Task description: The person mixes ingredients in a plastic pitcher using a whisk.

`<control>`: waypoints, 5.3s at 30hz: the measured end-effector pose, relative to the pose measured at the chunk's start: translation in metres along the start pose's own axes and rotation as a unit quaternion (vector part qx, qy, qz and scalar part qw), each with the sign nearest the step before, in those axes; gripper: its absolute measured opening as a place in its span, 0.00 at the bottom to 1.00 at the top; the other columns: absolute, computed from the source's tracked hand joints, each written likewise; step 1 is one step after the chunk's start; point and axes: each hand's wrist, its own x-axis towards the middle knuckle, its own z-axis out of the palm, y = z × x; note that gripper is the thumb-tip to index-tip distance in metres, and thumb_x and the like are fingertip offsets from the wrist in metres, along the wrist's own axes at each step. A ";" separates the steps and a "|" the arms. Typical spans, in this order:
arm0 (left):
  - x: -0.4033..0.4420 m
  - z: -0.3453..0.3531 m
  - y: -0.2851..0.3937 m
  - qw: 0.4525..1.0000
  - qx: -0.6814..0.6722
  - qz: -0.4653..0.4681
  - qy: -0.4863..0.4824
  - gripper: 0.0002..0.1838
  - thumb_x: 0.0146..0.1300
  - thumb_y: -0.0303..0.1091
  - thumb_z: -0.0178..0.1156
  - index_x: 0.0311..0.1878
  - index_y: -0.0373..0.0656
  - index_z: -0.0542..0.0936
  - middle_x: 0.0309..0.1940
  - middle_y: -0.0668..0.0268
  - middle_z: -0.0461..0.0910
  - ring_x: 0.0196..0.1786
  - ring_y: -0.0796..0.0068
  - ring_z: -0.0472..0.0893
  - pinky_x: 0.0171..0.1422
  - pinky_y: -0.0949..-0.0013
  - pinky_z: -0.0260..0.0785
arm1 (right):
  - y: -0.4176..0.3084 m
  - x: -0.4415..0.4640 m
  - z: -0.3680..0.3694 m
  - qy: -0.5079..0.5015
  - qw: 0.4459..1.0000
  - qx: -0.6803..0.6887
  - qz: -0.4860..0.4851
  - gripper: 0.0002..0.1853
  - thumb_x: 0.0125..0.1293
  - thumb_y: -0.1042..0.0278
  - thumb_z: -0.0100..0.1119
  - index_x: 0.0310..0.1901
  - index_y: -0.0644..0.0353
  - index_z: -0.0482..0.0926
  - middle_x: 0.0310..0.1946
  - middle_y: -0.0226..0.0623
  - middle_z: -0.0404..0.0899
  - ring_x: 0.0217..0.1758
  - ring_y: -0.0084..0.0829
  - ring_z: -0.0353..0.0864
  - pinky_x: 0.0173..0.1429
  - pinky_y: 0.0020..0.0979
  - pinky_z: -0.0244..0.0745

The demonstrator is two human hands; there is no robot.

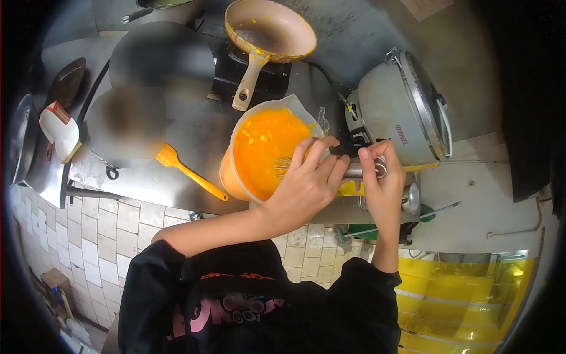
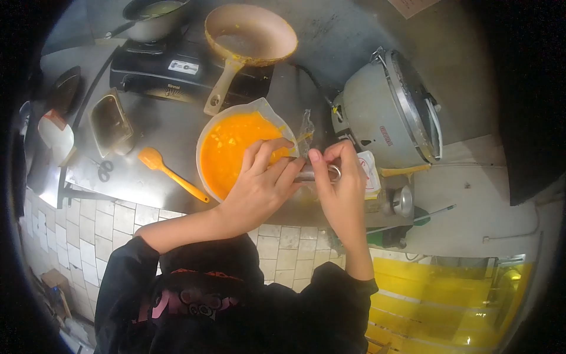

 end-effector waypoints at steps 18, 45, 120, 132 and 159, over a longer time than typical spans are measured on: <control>-0.003 -0.023 -0.015 0.986 -0.116 -0.105 0.060 0.20 0.41 0.28 0.63 0.41 0.37 0.73 0.33 0.63 0.72 0.50 0.58 0.66 0.52 0.61 0.60 | 0.020 0.019 0.014 -0.076 0.929 0.360 -0.044 0.08 0.61 0.71 0.48 0.27 0.67 0.70 0.31 0.36 0.66 0.35 0.25 0.65 0.42 0.26 0.62; -0.165 0.026 -0.008 0.913 -0.363 -0.174 -0.063 0.15 0.58 0.40 0.51 0.37 0.35 0.67 0.30 0.58 0.68 0.37 0.58 0.69 0.44 0.64 0.61 | 0.026 0.042 0.037 -0.304 0.922 -0.176 -0.161 0.07 0.56 0.73 0.52 0.26 0.68 0.70 0.26 0.37 0.64 0.33 0.32 0.64 0.38 0.24 0.60; -0.179 0.044 -0.004 0.922 -0.340 -0.175 0.055 0.22 0.61 0.51 0.42 0.42 0.39 0.71 0.29 0.60 0.72 0.35 0.60 0.73 0.41 0.65 0.65 | -0.032 0.036 0.086 -0.276 0.925 -0.221 -0.141 0.14 0.64 0.72 0.42 0.21 0.66 0.68 0.28 0.33 0.66 0.25 0.19 0.67 0.29 0.21 0.62; -0.180 0.045 -0.007 0.921 -0.348 -0.168 0.055 0.23 0.61 0.51 0.42 0.45 0.39 0.70 0.28 0.58 0.72 0.34 0.59 0.73 0.41 0.63 0.65 | -0.020 0.027 0.102 -0.414 0.873 -0.236 -0.106 0.14 0.65 0.74 0.40 0.21 0.65 0.65 0.26 0.32 0.64 0.24 0.20 0.65 0.30 0.20 0.62; -0.180 0.050 -0.002 0.925 -0.338 -0.169 0.039 0.18 0.59 0.48 0.47 0.40 0.42 0.70 0.32 0.61 0.72 0.37 0.63 0.73 0.41 0.66 0.66 | -0.037 0.032 0.097 -0.260 0.920 -0.251 -0.153 0.15 0.63 0.71 0.43 0.18 0.65 0.68 0.25 0.34 0.67 0.26 0.23 0.68 0.32 0.23 0.63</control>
